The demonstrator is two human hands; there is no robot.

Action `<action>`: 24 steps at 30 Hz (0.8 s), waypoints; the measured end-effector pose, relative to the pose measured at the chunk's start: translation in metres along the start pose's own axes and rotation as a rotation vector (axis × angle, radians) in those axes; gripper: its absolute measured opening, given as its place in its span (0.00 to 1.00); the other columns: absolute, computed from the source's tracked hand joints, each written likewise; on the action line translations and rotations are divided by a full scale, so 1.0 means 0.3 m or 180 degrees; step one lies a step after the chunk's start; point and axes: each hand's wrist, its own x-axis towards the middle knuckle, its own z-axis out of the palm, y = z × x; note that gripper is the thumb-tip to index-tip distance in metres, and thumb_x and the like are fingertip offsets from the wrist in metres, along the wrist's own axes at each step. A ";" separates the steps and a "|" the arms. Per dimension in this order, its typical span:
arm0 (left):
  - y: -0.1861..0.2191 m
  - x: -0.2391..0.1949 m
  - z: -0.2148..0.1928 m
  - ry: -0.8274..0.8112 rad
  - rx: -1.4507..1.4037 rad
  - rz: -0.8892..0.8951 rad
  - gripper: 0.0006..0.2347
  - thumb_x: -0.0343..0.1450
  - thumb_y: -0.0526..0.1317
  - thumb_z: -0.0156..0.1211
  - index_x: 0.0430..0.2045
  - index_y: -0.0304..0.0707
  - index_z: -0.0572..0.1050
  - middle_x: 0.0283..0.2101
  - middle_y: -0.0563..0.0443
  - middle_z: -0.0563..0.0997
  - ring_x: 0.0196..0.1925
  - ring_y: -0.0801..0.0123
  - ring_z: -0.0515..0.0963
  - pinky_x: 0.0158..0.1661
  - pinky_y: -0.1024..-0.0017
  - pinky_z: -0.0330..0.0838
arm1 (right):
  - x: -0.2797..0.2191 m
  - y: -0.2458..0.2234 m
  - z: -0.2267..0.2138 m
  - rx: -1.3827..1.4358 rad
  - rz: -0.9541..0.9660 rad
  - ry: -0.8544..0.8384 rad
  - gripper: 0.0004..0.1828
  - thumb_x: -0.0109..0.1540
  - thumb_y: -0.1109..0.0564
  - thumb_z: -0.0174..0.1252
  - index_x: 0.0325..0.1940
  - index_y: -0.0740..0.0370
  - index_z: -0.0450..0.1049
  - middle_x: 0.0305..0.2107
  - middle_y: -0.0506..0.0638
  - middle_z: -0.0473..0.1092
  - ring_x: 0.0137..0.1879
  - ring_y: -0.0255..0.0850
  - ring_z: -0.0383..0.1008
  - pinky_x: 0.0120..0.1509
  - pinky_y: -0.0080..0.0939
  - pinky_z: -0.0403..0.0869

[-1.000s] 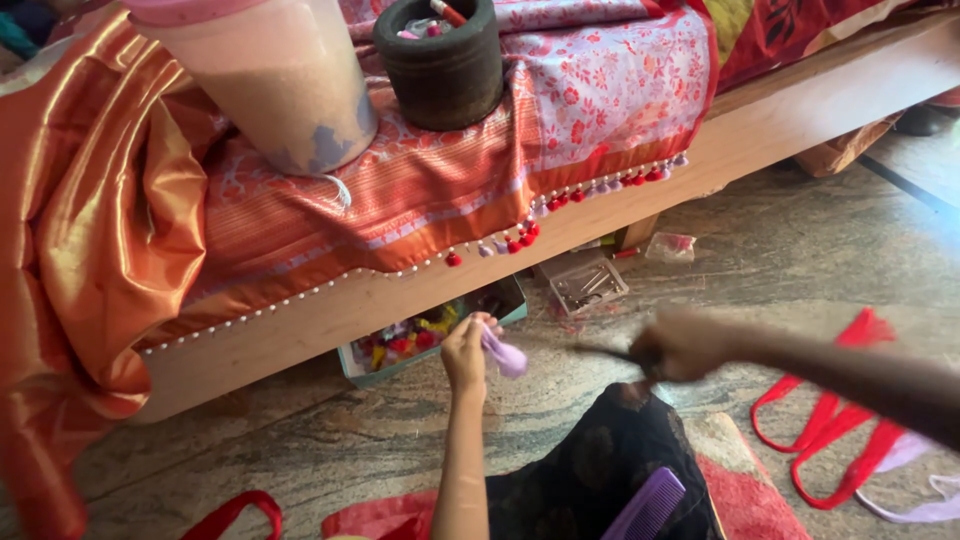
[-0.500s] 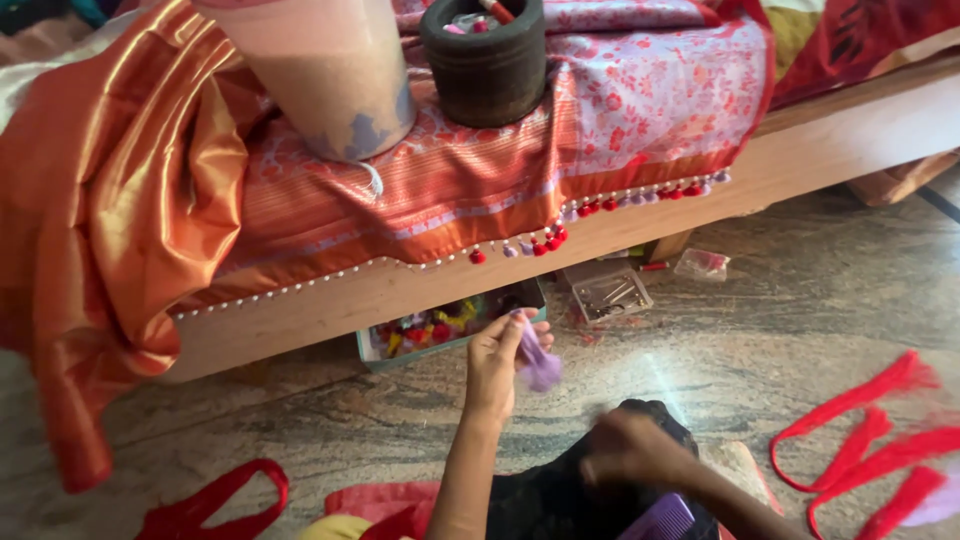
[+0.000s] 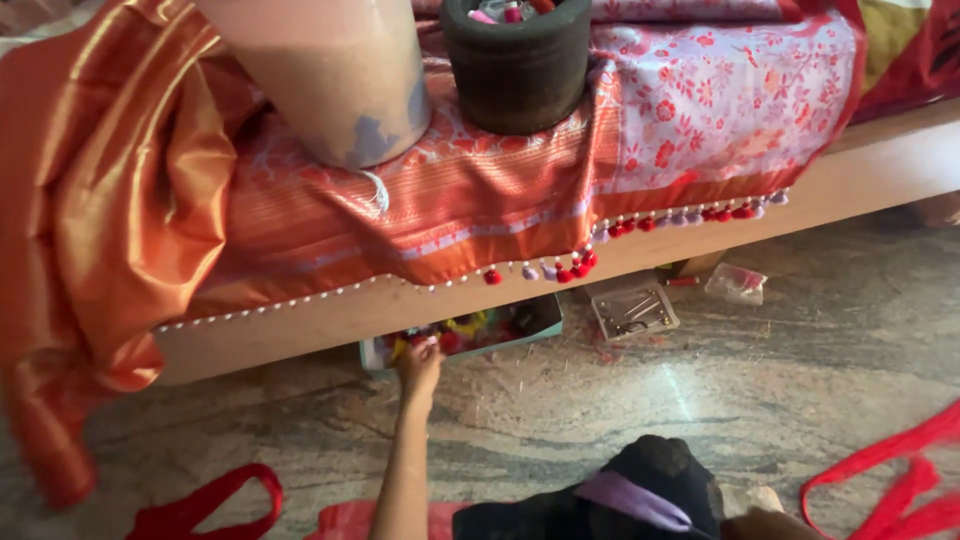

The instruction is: Tying decorative tassels onto the border of a saree.

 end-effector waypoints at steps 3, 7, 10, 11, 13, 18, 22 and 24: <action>0.150 -0.063 0.033 0.0781 0.2960 0.0929 0.09 0.73 0.42 0.57 0.35 0.36 0.78 0.39 0.42 0.77 0.38 0.54 0.73 0.38 0.61 0.66 | -0.167 0.286 -0.082 -0.0386 0.0536 -0.0230 0.23 0.65 0.42 0.54 0.64 0.43 0.67 0.45 0.57 0.77 0.54 0.51 0.79 0.59 0.54 0.75; 0.244 -0.128 0.071 0.1303 0.4441 0.1289 0.13 0.68 0.50 0.63 0.27 0.39 0.83 0.35 0.39 0.83 0.37 0.46 0.81 0.38 0.51 0.74 | -0.016 -0.073 -0.337 -0.0336 0.0679 -0.0205 0.29 0.63 0.36 0.56 0.68 0.41 0.66 0.52 0.51 0.77 0.56 0.46 0.82 0.64 0.48 0.77; 0.230 -0.109 0.157 0.0779 0.3962 0.1398 0.15 0.69 0.51 0.63 0.25 0.37 0.82 0.30 0.39 0.82 0.34 0.47 0.82 0.38 0.53 0.74 | 0.083 -0.150 -0.648 0.0230 0.0647 0.0715 0.29 0.61 0.37 0.58 0.64 0.46 0.70 0.52 0.49 0.79 0.54 0.44 0.82 0.64 0.46 0.78; 0.221 -0.113 0.189 0.0306 0.3409 0.1303 0.17 0.71 0.51 0.63 0.23 0.35 0.82 0.27 0.39 0.82 0.33 0.49 0.83 0.36 0.54 0.74 | 0.129 -0.145 -0.733 0.0495 0.0824 0.1461 0.27 0.61 0.41 0.59 0.62 0.49 0.74 0.50 0.51 0.80 0.54 0.47 0.80 0.62 0.50 0.77; 0.395 -0.181 0.326 -0.0152 0.1985 0.1389 0.12 0.71 0.46 0.63 0.31 0.34 0.80 0.33 0.46 0.83 0.39 0.57 0.83 0.42 0.60 0.74 | 0.155 -0.172 -0.907 0.0891 0.0620 0.2375 0.24 0.63 0.45 0.59 0.60 0.55 0.75 0.50 0.55 0.78 0.55 0.51 0.78 0.61 0.52 0.75; 0.524 -0.207 0.516 -0.1236 -0.1029 0.0727 0.09 0.71 0.39 0.62 0.41 0.35 0.78 0.47 0.56 0.84 0.54 0.71 0.82 0.56 0.68 0.72 | 0.331 -0.079 -1.155 0.3556 -0.0466 0.3545 0.21 0.69 0.42 0.58 0.57 0.60 0.73 0.58 0.58 0.72 0.65 0.51 0.73 0.71 0.52 0.70; 0.491 -0.227 0.602 -0.1479 -0.1186 0.0439 0.10 0.74 0.39 0.64 0.43 0.29 0.79 0.46 0.49 0.83 0.49 0.69 0.81 0.55 0.66 0.73 | 0.305 -0.162 -1.236 0.7464 -0.1740 0.2551 0.23 0.70 0.40 0.62 0.60 0.58 0.73 0.60 0.52 0.71 0.69 0.47 0.68 0.77 0.59 0.63; 0.477 -0.278 0.641 -0.1364 -0.0801 0.0511 0.11 0.75 0.39 0.64 0.44 0.27 0.80 0.45 0.47 0.84 0.47 0.69 0.80 0.55 0.67 0.72 | 0.278 -0.183 -1.248 0.7647 -0.1991 0.2523 0.23 0.68 0.42 0.63 0.61 0.56 0.75 0.59 0.49 0.71 0.69 0.46 0.68 0.77 0.60 0.62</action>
